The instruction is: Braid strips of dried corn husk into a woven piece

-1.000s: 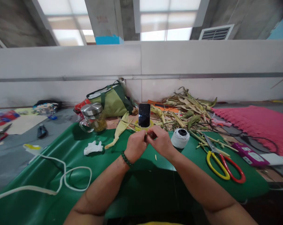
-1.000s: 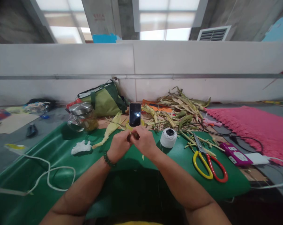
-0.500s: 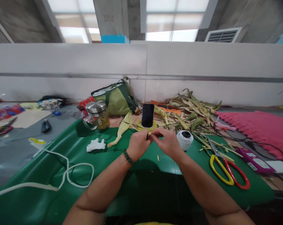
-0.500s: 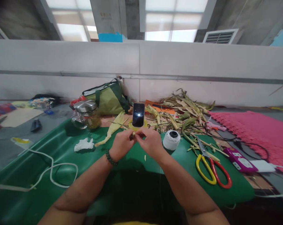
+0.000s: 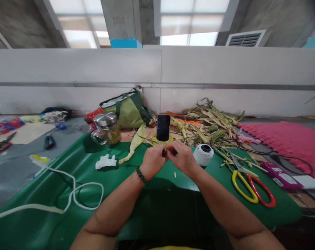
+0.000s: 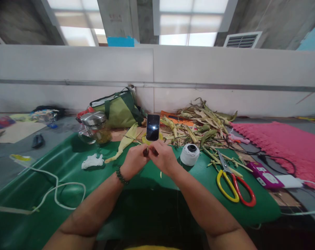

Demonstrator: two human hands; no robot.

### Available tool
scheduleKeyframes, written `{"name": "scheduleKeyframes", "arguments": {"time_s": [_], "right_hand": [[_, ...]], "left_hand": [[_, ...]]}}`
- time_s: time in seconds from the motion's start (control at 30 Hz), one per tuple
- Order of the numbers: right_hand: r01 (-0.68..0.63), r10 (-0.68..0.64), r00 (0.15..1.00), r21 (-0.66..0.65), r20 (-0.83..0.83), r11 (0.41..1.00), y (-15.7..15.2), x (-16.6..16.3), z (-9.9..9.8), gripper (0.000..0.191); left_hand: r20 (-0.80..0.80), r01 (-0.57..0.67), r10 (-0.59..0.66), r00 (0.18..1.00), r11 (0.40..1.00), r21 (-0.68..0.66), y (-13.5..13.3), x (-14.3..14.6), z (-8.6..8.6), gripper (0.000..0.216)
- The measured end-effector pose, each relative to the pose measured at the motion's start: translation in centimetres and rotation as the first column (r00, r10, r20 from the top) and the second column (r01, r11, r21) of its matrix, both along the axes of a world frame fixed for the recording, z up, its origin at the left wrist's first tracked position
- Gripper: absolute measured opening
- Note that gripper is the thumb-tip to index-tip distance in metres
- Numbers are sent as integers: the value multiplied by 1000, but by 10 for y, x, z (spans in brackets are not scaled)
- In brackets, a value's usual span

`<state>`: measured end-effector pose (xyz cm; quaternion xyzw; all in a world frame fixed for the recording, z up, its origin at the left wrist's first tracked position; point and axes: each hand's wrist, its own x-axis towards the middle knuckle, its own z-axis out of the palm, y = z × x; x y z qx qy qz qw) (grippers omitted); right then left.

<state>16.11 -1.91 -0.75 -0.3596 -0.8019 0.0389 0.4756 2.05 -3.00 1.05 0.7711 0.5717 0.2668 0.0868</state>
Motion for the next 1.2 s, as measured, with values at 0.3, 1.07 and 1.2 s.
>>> {"name": "scheduleKeyframes", "arguments": {"time_s": [0.3, 1.07, 1.2], "right_hand": [[-112, 113, 993, 43, -30, 993, -3, 4, 7, 10], [-124, 139, 971, 89, -194, 988, -15, 1, 18, 14], [-61, 8, 891, -101, -454, 993, -2, 14, 18, 20]], "left_hand": [[64, 19, -19, 998, 1000, 9, 1, -4, 1, 17], [396, 416, -356, 846, 906, -76, 8, 1, -17, 19], [745, 579, -233, 625, 779, -242, 11, -5, -7, 13]]}}
